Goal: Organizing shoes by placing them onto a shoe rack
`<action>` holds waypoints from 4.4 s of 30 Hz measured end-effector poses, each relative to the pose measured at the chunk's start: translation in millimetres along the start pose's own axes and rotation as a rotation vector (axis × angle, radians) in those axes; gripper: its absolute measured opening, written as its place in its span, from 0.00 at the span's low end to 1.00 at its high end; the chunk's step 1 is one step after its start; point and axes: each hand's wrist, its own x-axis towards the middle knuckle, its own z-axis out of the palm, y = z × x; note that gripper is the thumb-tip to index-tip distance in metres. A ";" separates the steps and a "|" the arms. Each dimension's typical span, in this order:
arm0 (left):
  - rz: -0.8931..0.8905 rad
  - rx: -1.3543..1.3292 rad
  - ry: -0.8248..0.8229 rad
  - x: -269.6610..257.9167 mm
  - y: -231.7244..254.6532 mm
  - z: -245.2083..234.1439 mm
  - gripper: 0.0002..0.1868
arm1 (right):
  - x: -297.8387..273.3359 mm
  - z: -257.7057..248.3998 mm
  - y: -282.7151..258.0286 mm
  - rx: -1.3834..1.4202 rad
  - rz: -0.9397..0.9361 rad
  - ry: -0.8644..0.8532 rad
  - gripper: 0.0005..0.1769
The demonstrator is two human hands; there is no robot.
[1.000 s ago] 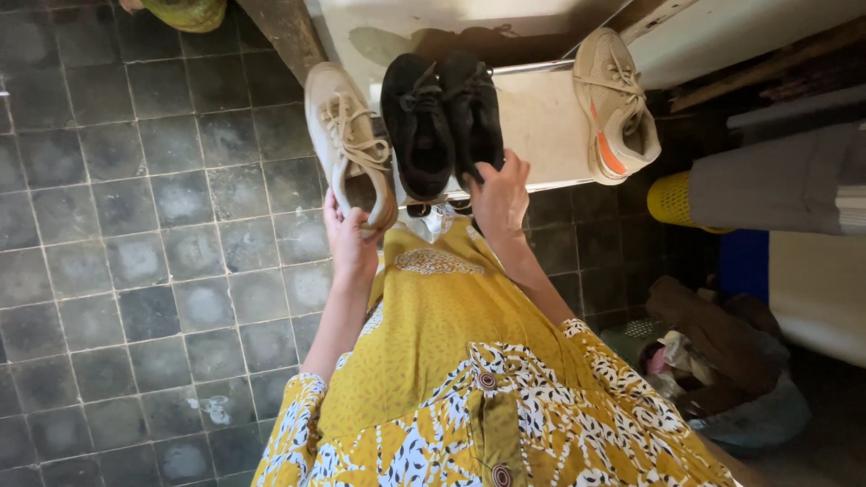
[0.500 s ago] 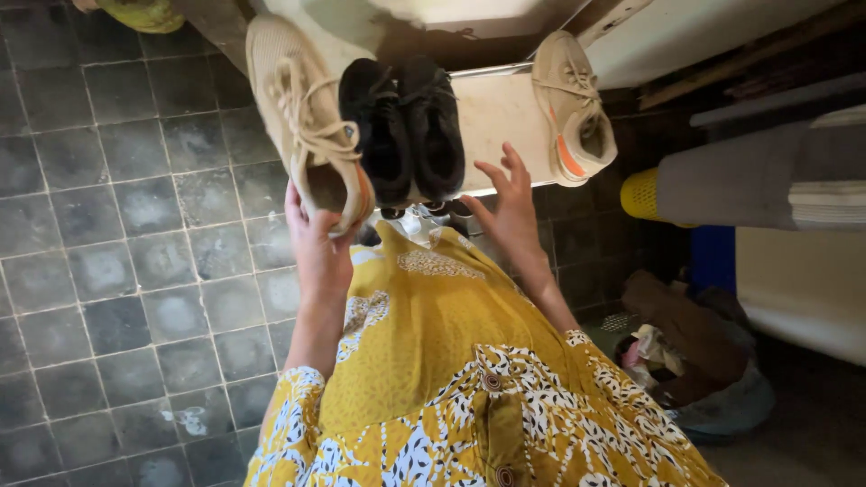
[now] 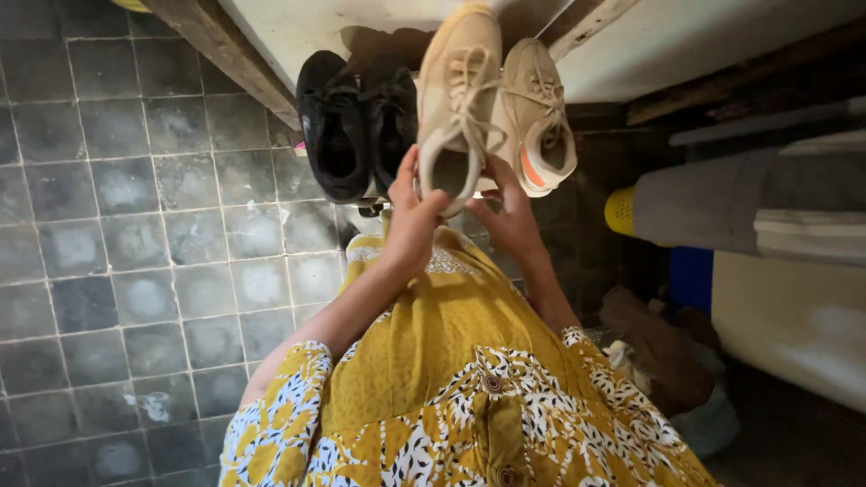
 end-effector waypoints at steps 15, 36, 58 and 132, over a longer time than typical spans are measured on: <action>-0.145 0.116 0.405 69.7 -117.6 9.6 0.50 | 36.6 -31.8 124.7 0.293 0.257 -0.055 0.26; -0.030 0.392 0.330 71.9 -130.5 -0.5 0.46 | 48.4 -44.2 124.0 -0.322 -0.125 0.089 0.23; 0.647 1.830 -0.080 52.9 -93.0 -2.4 0.15 | 61.8 -148.3 93.5 -0.835 0.534 0.188 0.20; 0.695 1.694 0.391 81.0 -64.7 -42.4 0.27 | 43.8 -71.1 37.9 -0.986 -0.371 -0.007 0.25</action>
